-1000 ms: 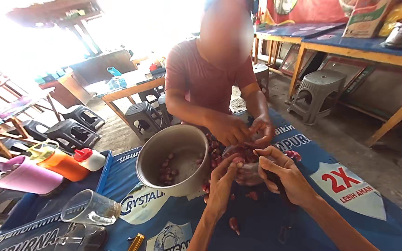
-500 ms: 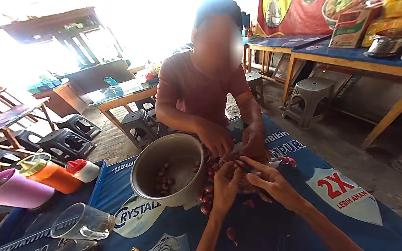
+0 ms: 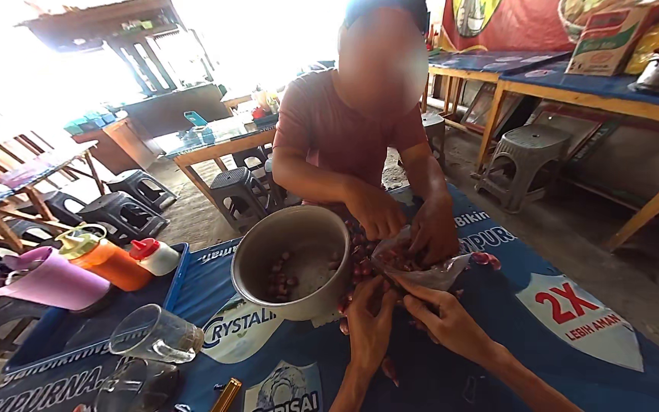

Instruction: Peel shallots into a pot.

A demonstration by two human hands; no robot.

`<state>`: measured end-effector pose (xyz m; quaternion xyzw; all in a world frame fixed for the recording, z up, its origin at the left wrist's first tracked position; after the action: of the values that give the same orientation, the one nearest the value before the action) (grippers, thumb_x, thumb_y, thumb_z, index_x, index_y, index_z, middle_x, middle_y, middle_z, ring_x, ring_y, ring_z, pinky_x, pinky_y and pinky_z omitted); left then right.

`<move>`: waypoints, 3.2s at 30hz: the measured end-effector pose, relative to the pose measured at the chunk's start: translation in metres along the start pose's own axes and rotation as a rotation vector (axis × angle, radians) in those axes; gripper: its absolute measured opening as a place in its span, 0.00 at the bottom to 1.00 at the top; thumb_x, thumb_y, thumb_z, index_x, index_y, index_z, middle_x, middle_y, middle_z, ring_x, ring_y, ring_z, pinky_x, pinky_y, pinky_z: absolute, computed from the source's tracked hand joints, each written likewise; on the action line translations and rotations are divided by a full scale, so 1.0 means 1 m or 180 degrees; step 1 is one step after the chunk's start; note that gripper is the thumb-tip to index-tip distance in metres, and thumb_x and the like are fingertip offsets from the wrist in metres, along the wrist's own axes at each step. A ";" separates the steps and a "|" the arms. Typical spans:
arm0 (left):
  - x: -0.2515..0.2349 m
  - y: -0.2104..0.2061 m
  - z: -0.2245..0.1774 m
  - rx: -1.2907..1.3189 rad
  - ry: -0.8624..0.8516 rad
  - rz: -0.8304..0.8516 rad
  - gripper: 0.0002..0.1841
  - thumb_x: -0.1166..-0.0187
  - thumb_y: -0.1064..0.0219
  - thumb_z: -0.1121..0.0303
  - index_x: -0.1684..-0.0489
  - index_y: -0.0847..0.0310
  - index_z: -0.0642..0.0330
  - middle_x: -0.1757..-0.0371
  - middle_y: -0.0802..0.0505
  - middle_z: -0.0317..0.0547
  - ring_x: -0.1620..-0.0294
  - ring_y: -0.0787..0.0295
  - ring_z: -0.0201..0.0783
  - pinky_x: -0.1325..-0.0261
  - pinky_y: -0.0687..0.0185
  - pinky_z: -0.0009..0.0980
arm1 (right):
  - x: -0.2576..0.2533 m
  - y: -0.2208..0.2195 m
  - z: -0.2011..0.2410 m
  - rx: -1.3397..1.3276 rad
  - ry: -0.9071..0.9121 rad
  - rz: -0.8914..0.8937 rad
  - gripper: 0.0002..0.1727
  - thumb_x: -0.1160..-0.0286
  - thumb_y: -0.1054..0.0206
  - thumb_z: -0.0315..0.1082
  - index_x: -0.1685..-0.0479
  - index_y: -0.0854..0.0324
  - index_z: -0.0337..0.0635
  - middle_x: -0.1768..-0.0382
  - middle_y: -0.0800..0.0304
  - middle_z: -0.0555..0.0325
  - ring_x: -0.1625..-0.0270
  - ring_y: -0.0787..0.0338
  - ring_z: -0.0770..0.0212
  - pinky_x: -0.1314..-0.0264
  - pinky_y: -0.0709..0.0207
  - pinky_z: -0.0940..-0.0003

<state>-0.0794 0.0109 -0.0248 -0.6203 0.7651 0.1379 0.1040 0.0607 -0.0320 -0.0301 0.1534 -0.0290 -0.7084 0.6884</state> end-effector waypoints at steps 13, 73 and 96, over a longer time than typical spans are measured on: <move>0.003 -0.003 0.028 0.1635 0.1078 0.0312 0.19 0.13 0.49 0.75 0.29 0.25 0.75 0.42 0.09 0.53 0.45 0.09 0.38 0.37 0.14 0.34 | -0.009 0.036 -0.003 -0.0972 -0.0204 -0.0656 0.28 0.10 0.48 0.35 0.12 0.36 0.41 0.76 0.20 0.64 0.87 0.28 0.71 0.89 0.31 0.77; 0.010 0.003 0.033 0.1736 0.1043 0.0391 0.18 0.10 0.54 0.71 0.40 0.19 0.71 0.52 0.06 0.48 0.58 0.08 0.34 0.51 0.11 0.29 | 0.007 -0.008 -0.022 -0.2433 -0.1102 0.0366 0.18 0.13 0.46 0.37 0.29 0.24 0.48 0.77 0.20 0.61 0.88 0.25 0.73 0.91 0.31 0.81; 0.005 0.011 0.023 0.1001 0.0492 0.0507 0.09 0.17 0.39 0.76 0.49 0.15 0.73 0.59 0.03 0.45 0.59 0.03 0.37 0.47 0.06 0.34 | 0.009 -0.022 -0.011 -0.1113 -0.0350 0.0875 0.28 0.13 0.43 0.37 0.13 0.31 0.52 0.69 0.14 0.66 0.86 0.27 0.75 0.88 0.32 0.82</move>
<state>-0.0916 0.0161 -0.0477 -0.5427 0.8295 -0.0236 0.1293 0.0426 -0.0375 -0.0476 -0.0125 0.0361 -0.6094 0.7919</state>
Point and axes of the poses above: each hand's wrist, its own x-axis away from the middle knuckle, its own y-axis out of the back of the hand, z = x × y, the point moved 9 cm from there along -x, towards the middle knuckle
